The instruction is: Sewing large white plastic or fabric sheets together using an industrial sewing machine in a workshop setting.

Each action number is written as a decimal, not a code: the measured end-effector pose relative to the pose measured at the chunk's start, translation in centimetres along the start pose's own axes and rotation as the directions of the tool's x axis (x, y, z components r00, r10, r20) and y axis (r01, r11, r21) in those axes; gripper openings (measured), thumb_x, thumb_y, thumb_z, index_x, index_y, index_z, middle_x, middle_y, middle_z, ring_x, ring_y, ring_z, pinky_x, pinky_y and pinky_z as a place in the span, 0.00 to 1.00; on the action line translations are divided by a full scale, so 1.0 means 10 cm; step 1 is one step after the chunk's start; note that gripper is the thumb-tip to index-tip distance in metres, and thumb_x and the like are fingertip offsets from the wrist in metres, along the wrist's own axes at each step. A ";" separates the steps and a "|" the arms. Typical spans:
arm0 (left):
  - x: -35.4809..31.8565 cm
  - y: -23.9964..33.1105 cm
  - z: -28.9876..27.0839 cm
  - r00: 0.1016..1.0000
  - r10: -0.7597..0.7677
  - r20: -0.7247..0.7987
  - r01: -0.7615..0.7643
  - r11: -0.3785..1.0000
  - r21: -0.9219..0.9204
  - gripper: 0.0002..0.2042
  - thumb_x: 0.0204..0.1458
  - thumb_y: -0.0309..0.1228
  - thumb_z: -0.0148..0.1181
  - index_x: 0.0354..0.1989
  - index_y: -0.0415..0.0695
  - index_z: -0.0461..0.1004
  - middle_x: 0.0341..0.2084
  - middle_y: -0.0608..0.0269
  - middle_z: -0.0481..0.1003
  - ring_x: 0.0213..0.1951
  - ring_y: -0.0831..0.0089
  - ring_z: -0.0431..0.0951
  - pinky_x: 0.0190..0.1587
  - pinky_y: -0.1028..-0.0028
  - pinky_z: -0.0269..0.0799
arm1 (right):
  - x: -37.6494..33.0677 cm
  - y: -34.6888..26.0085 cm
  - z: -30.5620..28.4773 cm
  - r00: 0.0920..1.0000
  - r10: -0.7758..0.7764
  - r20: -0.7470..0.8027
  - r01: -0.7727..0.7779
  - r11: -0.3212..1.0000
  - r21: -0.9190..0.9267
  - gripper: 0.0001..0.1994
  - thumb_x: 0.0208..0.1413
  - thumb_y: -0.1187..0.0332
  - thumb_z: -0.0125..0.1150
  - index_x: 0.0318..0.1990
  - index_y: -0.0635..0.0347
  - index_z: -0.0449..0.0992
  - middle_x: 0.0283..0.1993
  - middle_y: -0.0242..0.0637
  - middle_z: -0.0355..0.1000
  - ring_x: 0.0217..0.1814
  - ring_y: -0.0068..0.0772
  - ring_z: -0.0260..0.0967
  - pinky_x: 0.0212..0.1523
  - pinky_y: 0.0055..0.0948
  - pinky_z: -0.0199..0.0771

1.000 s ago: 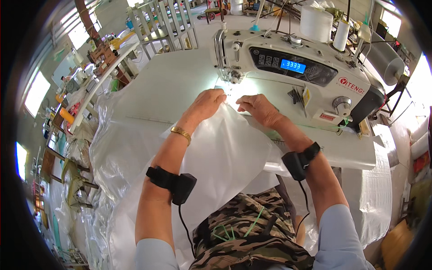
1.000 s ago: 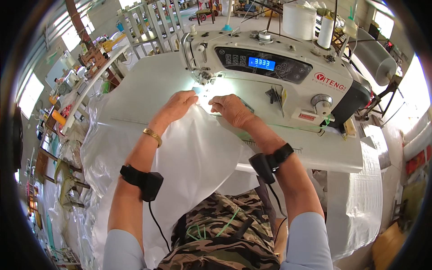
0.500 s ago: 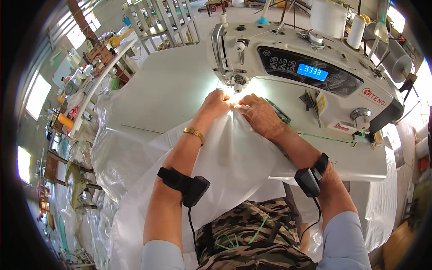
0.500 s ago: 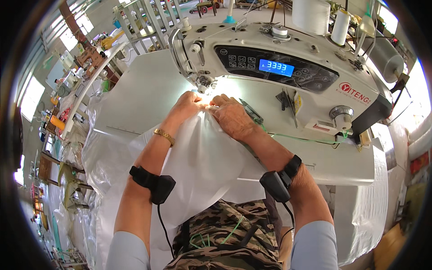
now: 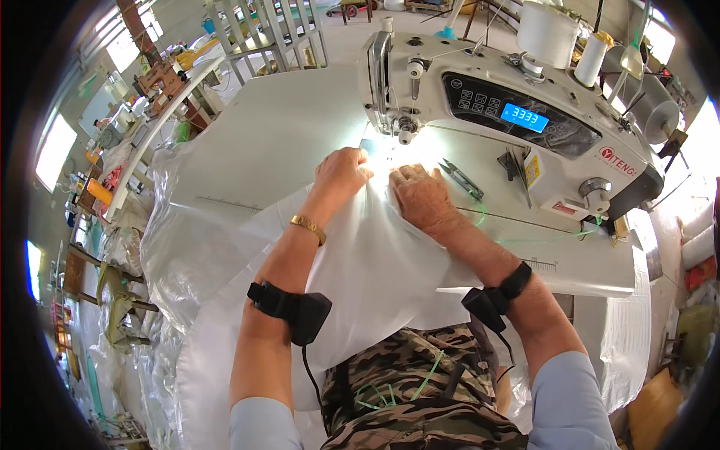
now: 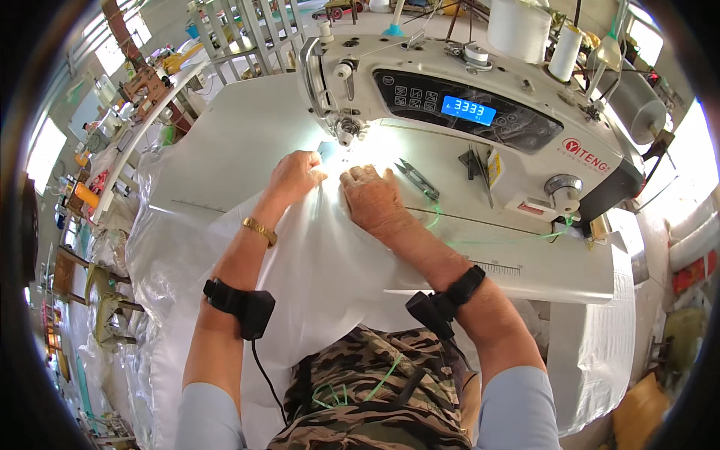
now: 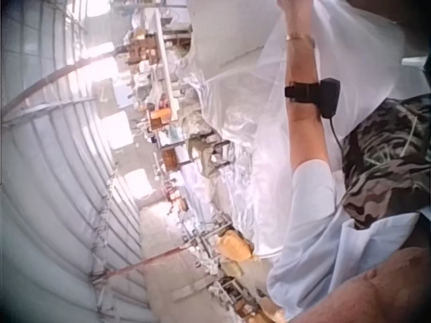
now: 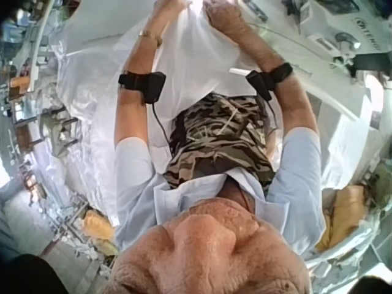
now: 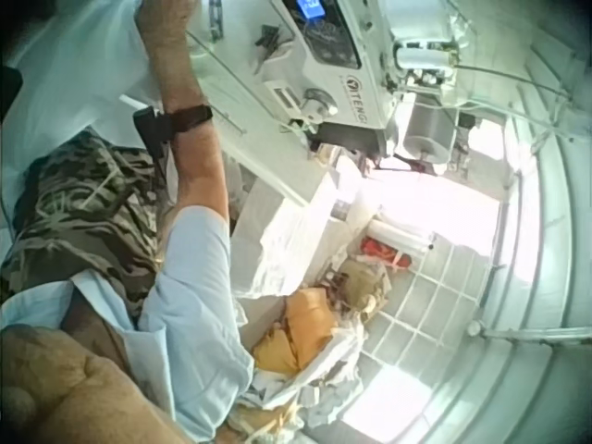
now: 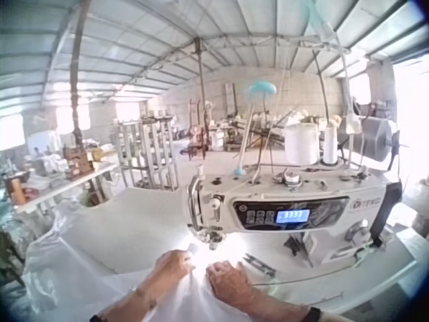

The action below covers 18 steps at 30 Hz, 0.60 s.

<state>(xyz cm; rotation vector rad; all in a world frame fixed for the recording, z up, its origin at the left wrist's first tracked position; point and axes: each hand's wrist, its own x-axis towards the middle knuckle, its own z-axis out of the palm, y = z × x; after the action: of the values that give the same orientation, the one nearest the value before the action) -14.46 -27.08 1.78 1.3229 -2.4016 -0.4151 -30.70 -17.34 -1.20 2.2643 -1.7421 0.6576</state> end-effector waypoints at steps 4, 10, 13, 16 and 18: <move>0.17 -0.10 0.06 0.998 -0.062 0.001 0.062 0.998 0.005 0.17 0.43 0.36 0.64 0.16 0.39 0.64 0.14 0.55 0.68 0.22 0.58 0.70 0.30 0.60 0.66 | -0.03 -0.08 0.05 0.998 0.060 -0.016 -0.061 0.998 -0.021 0.14 0.57 0.65 0.50 0.49 0.56 0.74 0.48 0.34 0.73 0.55 0.36 0.68 0.53 0.51 0.66; 0.12 -0.06 0.16 0.991 -0.072 -0.116 0.063 0.994 -0.085 0.13 0.42 0.33 0.64 0.18 0.41 0.65 0.19 0.52 0.72 0.30 0.51 0.74 0.34 0.59 0.68 | -0.02 0.01 0.02 0.997 0.056 0.059 -0.055 0.998 -0.033 0.14 0.54 0.69 0.53 0.48 0.56 0.75 0.51 0.34 0.73 0.56 0.35 0.68 0.52 0.50 0.64; 0.13 -0.03 0.18 0.977 -0.042 -0.211 0.023 0.996 -0.091 0.11 0.41 0.32 0.63 0.20 0.41 0.68 0.20 0.51 0.73 0.31 0.50 0.75 0.35 0.59 0.69 | 0.00 0.05 0.07 0.999 0.037 -0.028 -0.037 0.999 0.003 0.14 0.54 0.67 0.51 0.46 0.55 0.77 0.52 0.38 0.72 0.59 0.37 0.65 0.56 0.57 0.60; 0.15 -0.05 0.20 0.973 -0.039 -0.225 0.015 0.994 -0.108 0.09 0.41 0.31 0.63 0.23 0.41 0.71 0.22 0.50 0.75 0.32 0.49 0.76 0.36 0.58 0.70 | 0.04 0.07 0.02 0.991 0.110 0.079 -0.108 0.994 -0.036 0.12 0.53 0.68 0.52 0.43 0.54 0.78 0.53 0.41 0.71 0.60 0.41 0.63 0.57 0.59 0.57; 0.19 -0.06 0.21 0.974 -0.033 -0.225 0.008 0.994 -0.111 0.08 0.41 0.31 0.63 0.25 0.41 0.72 0.23 0.50 0.75 0.33 0.49 0.76 0.37 0.59 0.71 | 0.07 0.08 0.00 0.986 0.100 0.130 -0.099 0.995 -0.013 0.12 0.52 0.68 0.53 0.42 0.54 0.79 0.53 0.42 0.70 0.60 0.43 0.62 0.57 0.58 0.57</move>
<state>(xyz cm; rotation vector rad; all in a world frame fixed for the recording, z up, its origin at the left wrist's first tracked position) -15.93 -28.79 -0.02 1.2743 -2.1493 -0.3736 -31.31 -18.14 -0.98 2.2752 -1.9246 0.5313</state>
